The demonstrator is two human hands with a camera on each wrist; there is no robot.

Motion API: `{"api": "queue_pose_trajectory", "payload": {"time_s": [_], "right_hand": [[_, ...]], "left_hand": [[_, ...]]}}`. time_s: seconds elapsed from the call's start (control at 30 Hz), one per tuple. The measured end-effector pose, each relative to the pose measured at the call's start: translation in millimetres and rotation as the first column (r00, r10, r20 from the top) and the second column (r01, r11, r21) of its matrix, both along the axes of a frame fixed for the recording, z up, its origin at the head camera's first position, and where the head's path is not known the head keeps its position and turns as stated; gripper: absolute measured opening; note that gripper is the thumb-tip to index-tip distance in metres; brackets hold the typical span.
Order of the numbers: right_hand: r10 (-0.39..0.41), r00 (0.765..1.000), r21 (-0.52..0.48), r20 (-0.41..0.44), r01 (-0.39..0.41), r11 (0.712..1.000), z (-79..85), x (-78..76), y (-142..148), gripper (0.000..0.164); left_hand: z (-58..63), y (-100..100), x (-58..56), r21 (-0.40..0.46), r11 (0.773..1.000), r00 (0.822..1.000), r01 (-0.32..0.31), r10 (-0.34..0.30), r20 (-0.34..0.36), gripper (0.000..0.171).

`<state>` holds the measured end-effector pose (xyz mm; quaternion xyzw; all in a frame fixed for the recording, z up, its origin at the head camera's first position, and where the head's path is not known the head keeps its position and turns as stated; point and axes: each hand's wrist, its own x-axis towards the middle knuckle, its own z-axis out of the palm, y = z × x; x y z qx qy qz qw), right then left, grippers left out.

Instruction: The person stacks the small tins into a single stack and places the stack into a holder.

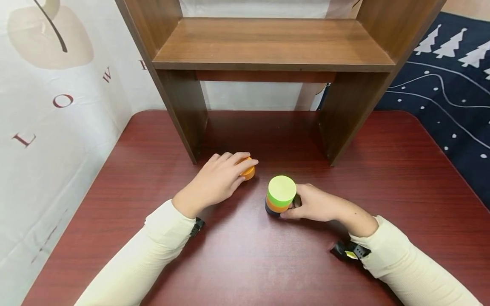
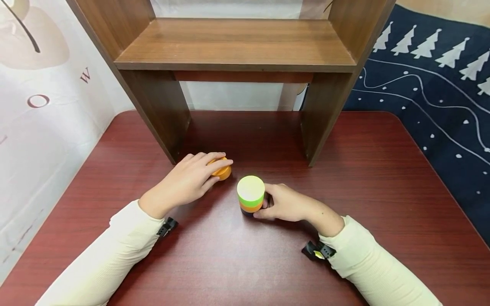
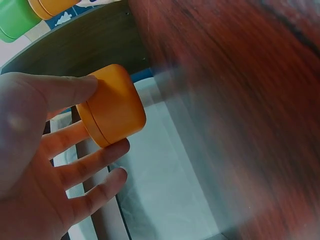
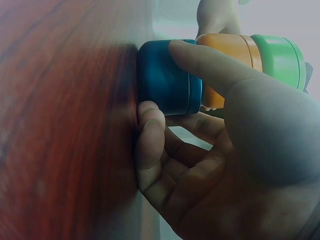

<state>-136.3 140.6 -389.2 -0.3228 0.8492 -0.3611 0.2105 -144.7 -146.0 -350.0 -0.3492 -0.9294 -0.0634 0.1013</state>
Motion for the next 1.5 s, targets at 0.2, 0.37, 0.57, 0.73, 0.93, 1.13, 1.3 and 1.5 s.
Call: {"api": "queue_pose_trajectory", "payload": {"time_s": [0.2, 0.37, 0.57, 0.73, 0.93, 1.13, 1.3, 1.5], "right_hand": [[0.003, 1.0, 0.002, -0.002, -0.003, 1.0, 0.5, 0.1, 0.0, 0.033], [-0.003, 1.0, 0.003, -0.003, 0.003, 1.0, 0.5, 0.2, 0.2, 0.033], [-0.005, 1.0, 0.003, -0.006, 0.005, 1.0, 0.2, 0.4, 0.1, 0.032], [-0.002, 1.0, -0.001, -0.01, 0.002, 1.0, 0.1, 0.2, -0.1, 0.032], [-0.003, 1.0, 0.003, -0.018, 0.003, 1.0, -0.1, 0.2, -0.7, 0.031], [-0.006, 1.0, 0.005, -0.025, 0.006, 1.0, -0.7, 0.3, -0.7, 0.031], [-0.006, 1.0, 0.002, -0.022, 0.006, 1.0, -0.8, 0.3, -0.4, 0.033], [-0.007, 1.0, 0.007, -0.026, 0.008, 1.0, -1.4, -0.3, -0.2, 0.033]], "left_hand": [[1.4, 1.2, 1.2, 0.006, 1.0, 1.0, 0.003, -0.003, 0.004, 0.05], [2.4, 2.1, 1.3, 0.004, 1.0, 1.0, 0.003, -0.003, 0.005, 0.049], [1.5, 2.8, 1.1, -0.005, 1.0, 1.0, 0.005, -0.005, -0.003, 0.05], [0.0, 2.8, 0.7, -0.01, 1.0, 1.0, 0.009, -0.009, -0.009, 0.05], [-1.5, 3.1, -0.2, -0.019, 1.0, 1.0, 0.004, -0.003, 0.007, 0.05], [-1.7, 3.3, -0.2, -0.022, 1.0, 1.0, 0.007, -0.007, 0.007, 0.049], [-2.1, 3.2, -0.2, -0.019, 1.0, 1.0, 0.012, -0.012, 0.0, 0.049], [-1.5, 3.4, -0.4, -0.011, 1.0, 1.0, 0.018, -0.018, -0.006, 0.049]]}}
